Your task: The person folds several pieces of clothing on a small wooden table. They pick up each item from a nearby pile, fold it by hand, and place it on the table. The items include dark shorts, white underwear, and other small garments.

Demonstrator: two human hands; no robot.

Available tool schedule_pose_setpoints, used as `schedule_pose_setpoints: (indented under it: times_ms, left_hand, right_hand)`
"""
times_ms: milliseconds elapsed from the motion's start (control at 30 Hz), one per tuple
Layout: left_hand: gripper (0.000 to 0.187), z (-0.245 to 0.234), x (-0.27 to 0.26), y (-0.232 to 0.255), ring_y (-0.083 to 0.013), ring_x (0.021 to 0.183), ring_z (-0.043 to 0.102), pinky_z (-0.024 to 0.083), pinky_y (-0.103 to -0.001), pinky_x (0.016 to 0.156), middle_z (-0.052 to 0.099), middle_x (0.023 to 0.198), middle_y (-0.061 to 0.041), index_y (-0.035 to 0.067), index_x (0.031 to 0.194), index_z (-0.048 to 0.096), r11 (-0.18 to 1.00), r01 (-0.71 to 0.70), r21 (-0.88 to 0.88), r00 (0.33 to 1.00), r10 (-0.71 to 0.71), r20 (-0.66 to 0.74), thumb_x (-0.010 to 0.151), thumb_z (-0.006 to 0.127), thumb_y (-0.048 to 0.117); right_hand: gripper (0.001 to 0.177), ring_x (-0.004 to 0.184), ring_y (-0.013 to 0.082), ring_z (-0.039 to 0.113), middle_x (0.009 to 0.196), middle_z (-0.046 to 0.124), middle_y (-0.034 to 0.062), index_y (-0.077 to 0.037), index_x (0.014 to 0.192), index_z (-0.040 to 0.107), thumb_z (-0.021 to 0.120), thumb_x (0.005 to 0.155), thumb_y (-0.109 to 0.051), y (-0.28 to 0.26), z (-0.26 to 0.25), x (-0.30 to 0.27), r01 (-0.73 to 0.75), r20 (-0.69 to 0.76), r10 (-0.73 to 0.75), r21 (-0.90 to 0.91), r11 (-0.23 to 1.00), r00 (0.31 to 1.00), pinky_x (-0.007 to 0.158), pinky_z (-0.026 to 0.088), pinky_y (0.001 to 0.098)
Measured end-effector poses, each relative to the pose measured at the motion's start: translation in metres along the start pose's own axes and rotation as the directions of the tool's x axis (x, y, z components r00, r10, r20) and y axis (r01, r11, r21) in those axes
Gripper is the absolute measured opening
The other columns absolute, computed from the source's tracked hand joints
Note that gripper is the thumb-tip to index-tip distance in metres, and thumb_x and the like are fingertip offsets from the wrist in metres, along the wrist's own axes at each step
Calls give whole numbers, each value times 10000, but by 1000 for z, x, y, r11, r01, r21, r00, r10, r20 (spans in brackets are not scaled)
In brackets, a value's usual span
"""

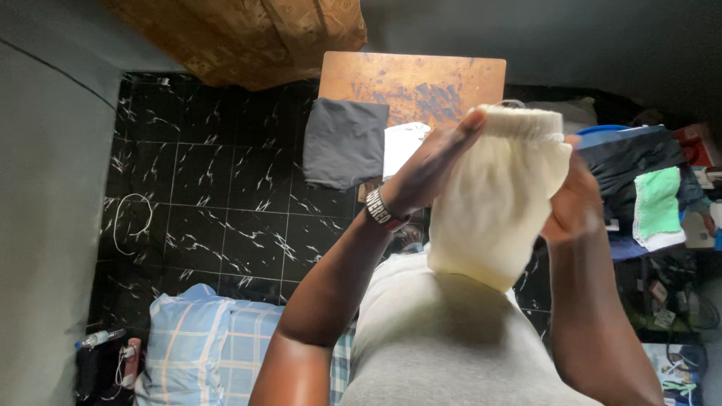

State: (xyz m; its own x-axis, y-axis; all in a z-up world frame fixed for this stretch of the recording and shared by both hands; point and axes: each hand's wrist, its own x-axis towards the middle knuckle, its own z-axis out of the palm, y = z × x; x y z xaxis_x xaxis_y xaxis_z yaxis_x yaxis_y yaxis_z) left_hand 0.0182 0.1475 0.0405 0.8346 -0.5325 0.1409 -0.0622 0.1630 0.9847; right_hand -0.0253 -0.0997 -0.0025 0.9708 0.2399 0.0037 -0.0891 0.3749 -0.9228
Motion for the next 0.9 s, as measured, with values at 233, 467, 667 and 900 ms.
schedule_pose_setpoints:
  times_ms: [233, 467, 667, 900]
  left_hand:
    - [761, 9, 38, 7, -137, 640, 642, 513, -330, 608, 649, 686, -56, 24, 898, 727, 925, 12, 381, 997, 20, -80, 1050, 358, 673]
    - [428, 12, 61, 17, -265, 670, 688, 502, -396, 608, 703, 740, -120, 88, 976, 746, 610, -4, 792, 858, 409, -310, 989, 559, 473]
    - [196, 5, -14, 23, -129, 756, 745, 558, -293, 713, 751, 820, -65, 54, 1009, 726, 872, -30, 488, 792, 319, -521, 1045, 659, 235]
    - [425, 51, -60, -43, -185, 1167, 640, 494, -314, 1024, 692, 1234, -120, 0, 1267, 645, 982, 120, -148, 762, -187, -620, 1056, 605, 367]
  right_hand:
    - [598, 1171, 263, 671, 1329, 631, 167, -35, 1409, 525, 794, 920, -248, 26, 9, -4, -247, 214, 199, 228, 942, 956, 985, 594, 471]
    - [719, 1262, 314, 629, 1446, 564, 194, -38, 1514, 437, 782, 930, -276, 34, 33, -23, -245, 260, 160, 340, 908, 952, 1018, 566, 520]
    - [663, 1324, 292, 582, 1509, 524, 177, -32, 1567, 401, 637, 1032, -344, 34, 31, -23, -191, -31, 219, 382, 904, 975, 1096, 500, 494]
    - [548, 1358, 239, 531, 1496, 529, 93, -100, 1522, 429, 553, 1052, -354, 76, 26, -17, -161, -97, 251, 540, 826, 963, 1168, 423, 414]
